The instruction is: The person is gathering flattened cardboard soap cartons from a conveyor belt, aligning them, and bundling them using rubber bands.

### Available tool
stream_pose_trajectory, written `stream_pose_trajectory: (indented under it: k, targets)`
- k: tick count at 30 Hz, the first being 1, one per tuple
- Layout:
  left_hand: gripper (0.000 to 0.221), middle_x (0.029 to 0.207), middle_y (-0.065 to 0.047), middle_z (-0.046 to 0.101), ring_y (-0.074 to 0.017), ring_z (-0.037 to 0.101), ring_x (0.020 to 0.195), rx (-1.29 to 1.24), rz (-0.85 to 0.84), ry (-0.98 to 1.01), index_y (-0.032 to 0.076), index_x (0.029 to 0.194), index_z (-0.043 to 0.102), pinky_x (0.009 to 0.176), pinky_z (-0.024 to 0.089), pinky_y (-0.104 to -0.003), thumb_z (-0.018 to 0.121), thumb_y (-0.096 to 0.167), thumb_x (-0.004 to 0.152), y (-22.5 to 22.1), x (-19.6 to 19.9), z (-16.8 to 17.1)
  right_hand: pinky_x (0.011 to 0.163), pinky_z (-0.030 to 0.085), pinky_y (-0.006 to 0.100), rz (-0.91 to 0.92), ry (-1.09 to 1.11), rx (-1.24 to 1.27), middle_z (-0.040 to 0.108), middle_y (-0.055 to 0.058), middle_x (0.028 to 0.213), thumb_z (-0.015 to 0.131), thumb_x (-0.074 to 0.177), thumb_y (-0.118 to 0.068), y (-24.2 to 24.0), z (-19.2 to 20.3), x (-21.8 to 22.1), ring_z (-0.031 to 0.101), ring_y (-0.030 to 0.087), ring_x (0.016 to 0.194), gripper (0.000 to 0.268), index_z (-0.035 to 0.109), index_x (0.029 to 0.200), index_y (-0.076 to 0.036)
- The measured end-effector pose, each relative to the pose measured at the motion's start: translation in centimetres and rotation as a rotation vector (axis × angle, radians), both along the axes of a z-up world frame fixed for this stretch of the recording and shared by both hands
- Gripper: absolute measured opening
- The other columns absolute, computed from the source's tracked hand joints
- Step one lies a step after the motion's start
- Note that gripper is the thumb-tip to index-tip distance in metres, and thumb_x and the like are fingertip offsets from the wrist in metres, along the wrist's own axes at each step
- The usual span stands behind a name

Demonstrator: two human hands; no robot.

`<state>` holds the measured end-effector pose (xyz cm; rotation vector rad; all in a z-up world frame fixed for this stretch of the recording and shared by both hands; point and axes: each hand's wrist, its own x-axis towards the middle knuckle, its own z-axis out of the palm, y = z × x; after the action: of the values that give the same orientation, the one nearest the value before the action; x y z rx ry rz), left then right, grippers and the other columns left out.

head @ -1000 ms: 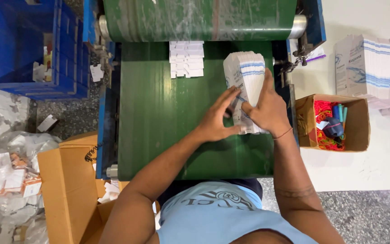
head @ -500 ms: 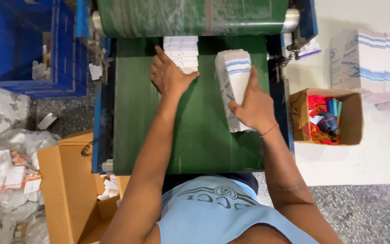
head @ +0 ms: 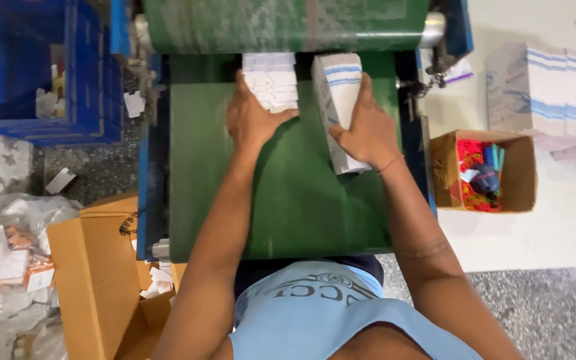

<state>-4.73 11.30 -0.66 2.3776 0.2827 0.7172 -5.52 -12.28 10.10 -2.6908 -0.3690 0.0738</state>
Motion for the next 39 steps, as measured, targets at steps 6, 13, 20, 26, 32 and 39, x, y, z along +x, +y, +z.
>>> stream_pose_trajectory:
  k: [6, 13, 20, 26, 32, 39]
  targets:
    - [0.082, 0.106, -0.015, 0.074, -0.0303, 0.073, 0.082, -1.066, 0.096, 0.134, 0.001, 0.141, 0.046, 0.065, 0.058, -0.046, 0.081, 0.036, 0.076, -0.3, 1.5, 3.1, 0.09, 0.053, 0.051, 0.007, -0.024, 0.022, 0.056, 0.039, 0.136, 0.072, 0.076, -0.032, 0.1, -0.6, -0.6, 0.065, 0.052, 0.108, 0.11, 0.012, 0.158, 0.01]
    - [0.03, 0.094, -0.013, 0.078, -0.0227, 0.074, 0.079, -0.885, 0.144, 0.027, 0.001, 0.108, 0.073, 0.071, 0.055, -0.037, 0.075, 0.022, 0.087, 1.1, 9.2, -4.4, 0.095, 0.052, 0.05, -0.012, -0.009, 0.014, 0.058, 0.039, 0.131, 0.073, 0.078, -0.033, 0.1, -0.3, -1.1, 0.064, 0.052, 0.11, 0.109, 0.013, 0.158, 0.01]
    - [0.03, 0.108, -0.01, 0.077, -0.0176, 0.071, 0.096, -0.973, -0.21, -0.067, -0.003, 0.122, 0.07, 0.085, 0.057, -0.032, 0.071, 0.002, 0.092, 2.2, -3.3, -3.5, 0.098, 0.051, 0.049, 0.036, -0.052, 0.088, 0.056, 0.039, 0.136, 0.074, 0.077, -0.031, -1.7, -1.4, -1.2, 0.063, 0.051, 0.115, 0.11, 0.012, 0.157, 0.01]
    - [0.048, 0.118, -0.022, 0.073, -0.0314, 0.072, 0.105, -0.285, -0.206, 0.05, -0.002, 0.141, 0.059, 0.092, 0.055, -0.038, 0.07, 0.003, 0.094, 1.5, -16.9, 7.3, 0.097, 0.051, 0.05, 0.026, -0.007, 0.113, 0.056, 0.037, 0.138, 0.073, 0.077, -0.032, -1.5, -0.9, -1.5, 0.063, 0.051, 0.115, 0.11, 0.011, 0.158, 0.011]
    - [0.085, 0.145, -0.026, 0.055, -0.042, 0.063, 0.12, -0.02, -0.488, 0.225, 0.009, 0.158, 0.035, 0.097, 0.054, -0.045, 0.074, 0.021, 0.083, -6.6, -15.6, 10.2, 0.104, 0.051, 0.049, 0.168, -0.027, 0.23, 0.052, 0.036, 0.147, 0.075, 0.089, -0.055, -2.6, -2.0, -3.6, 0.06, 0.048, 0.129, 0.119, 0.008, 0.163, 0.01]
    - [0.135, 0.152, -0.035, 0.034, -0.0528, 0.047, 0.134, -0.035, -0.666, 0.198, 0.012, 0.158, 0.023, 0.104, 0.046, -0.058, 0.097, 0.054, 0.053, -7.7, -11.8, 6.2, 0.11, 0.038, 0.05, 0.372, 0.036, 0.251, 0.037, 0.036, 0.156, 0.092, 0.049, -0.064, -6.1, 1.4, -9.4, 0.042, 0.048, 0.137, 0.148, 0.016, 0.158, 0.0]
